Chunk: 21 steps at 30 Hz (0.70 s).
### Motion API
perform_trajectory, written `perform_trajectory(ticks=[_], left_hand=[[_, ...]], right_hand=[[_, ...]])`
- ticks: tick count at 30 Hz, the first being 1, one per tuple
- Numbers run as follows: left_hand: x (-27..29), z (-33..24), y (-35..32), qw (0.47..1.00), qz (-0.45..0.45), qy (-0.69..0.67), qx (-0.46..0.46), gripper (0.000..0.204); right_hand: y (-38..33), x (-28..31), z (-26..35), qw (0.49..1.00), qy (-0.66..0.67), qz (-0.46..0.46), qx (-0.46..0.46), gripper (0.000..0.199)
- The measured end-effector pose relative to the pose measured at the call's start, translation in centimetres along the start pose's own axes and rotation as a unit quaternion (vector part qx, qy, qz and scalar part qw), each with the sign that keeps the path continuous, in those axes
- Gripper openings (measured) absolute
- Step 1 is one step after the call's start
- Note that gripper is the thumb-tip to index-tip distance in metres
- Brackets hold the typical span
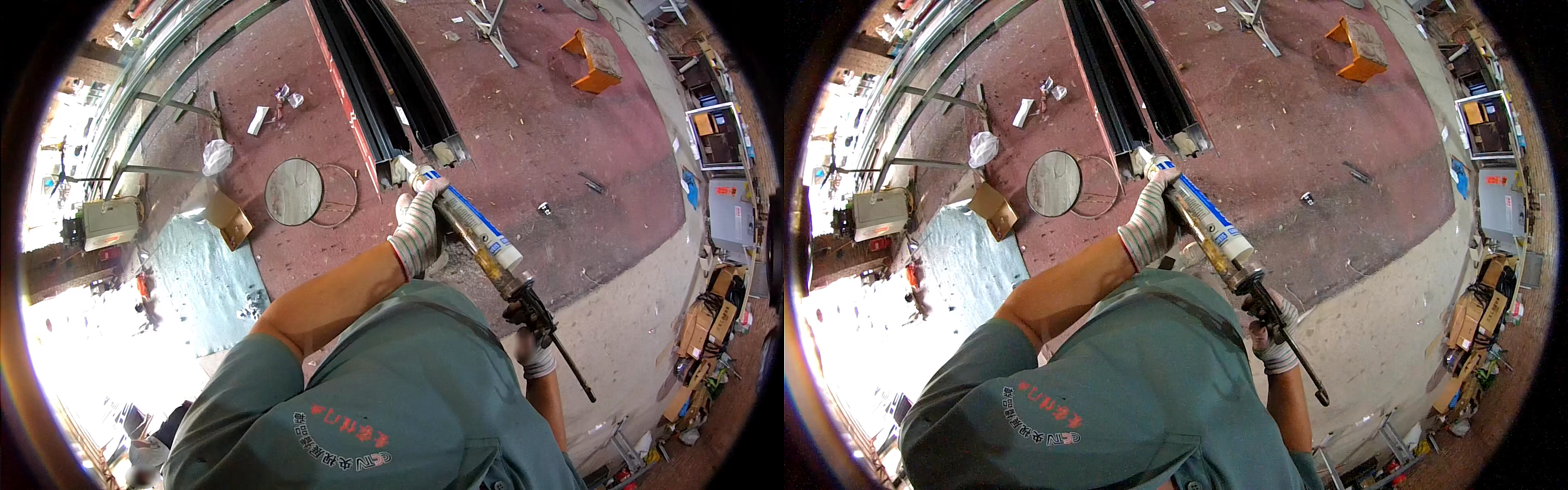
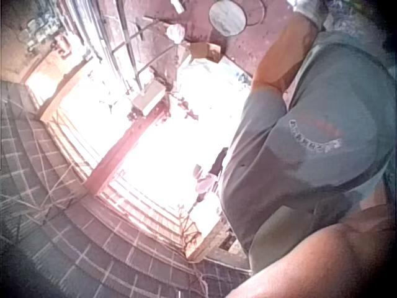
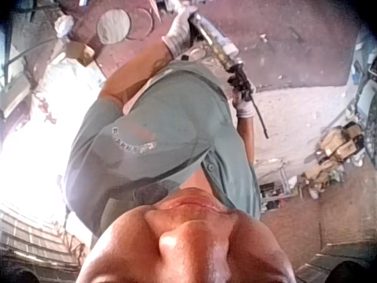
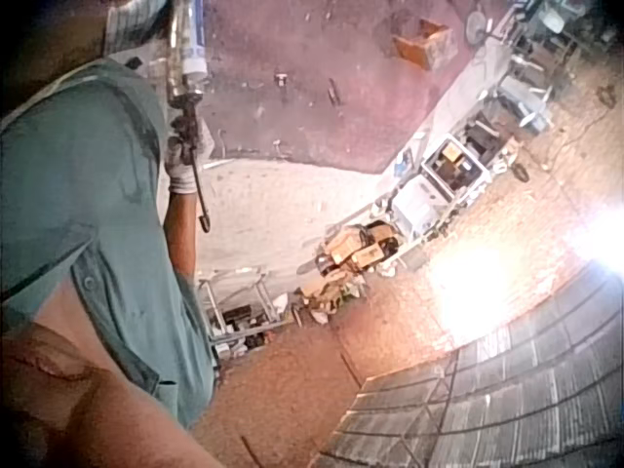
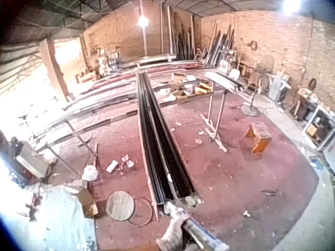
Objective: The person uses a caulking gun to apply sealant along the edges of long metal profiles. They move between profiles and apply sealant to multiple sections, then set the tool down.
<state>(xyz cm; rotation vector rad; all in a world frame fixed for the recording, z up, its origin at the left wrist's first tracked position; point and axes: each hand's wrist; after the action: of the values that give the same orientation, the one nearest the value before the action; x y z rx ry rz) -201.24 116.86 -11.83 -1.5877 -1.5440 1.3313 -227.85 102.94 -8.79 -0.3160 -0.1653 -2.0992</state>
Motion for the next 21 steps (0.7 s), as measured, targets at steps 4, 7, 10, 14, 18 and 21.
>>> perform_trajectory(ticks=[4, 7, 10, 14, 18, 21], left_hand=[[-0.4, 0.1, 0.0, 1.000, -0.003, 0.002, 0.023, 0.050], [-1.1, -0.1, -0.7, 0.999, 0.022, -0.016, 0.034, 0.048], [-1.4, 0.1, -0.3, 0.997, 0.032, -0.035, 0.052, 0.047], [-1.6, -0.2, -0.8, 0.998, 0.019, -0.026, 0.050, 0.051], [-0.9, -0.3, -0.8, 1.000, 0.011, -0.005, 0.027, 0.056], [-0.3, -0.6, -1.3, 1.000, 0.011, 0.002, 0.003, 0.054]], right_hand=[[-0.5, 0.4, 0.4, 0.998, 0.031, 0.023, -0.052, 0.024], [-1.2, 0.4, -1.4, 0.995, 0.077, 0.001, -0.066, 0.048], [-1.3, 0.6, -2.2, 0.995, 0.074, -0.015, -0.065, 0.060], [-1.6, 0.2, -2.3, 0.991, 0.107, -0.034, -0.065, 0.058], [-1.3, 0.0, -2.1, 0.994, 0.094, -0.028, -0.043, 0.057], [-0.8, 0.0, -0.6, 0.997, 0.058, -0.020, -0.038, 0.055]])
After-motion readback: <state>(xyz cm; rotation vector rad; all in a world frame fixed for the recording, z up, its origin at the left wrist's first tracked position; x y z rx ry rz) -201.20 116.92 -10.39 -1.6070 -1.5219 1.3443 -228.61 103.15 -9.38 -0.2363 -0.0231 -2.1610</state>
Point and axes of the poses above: each hand's wrist, its own y-axis towards the middle knuckle, its own x-axis out of the back of the hand, z = x × y, and after that the axes turned 9 degrees about -z, right-handed
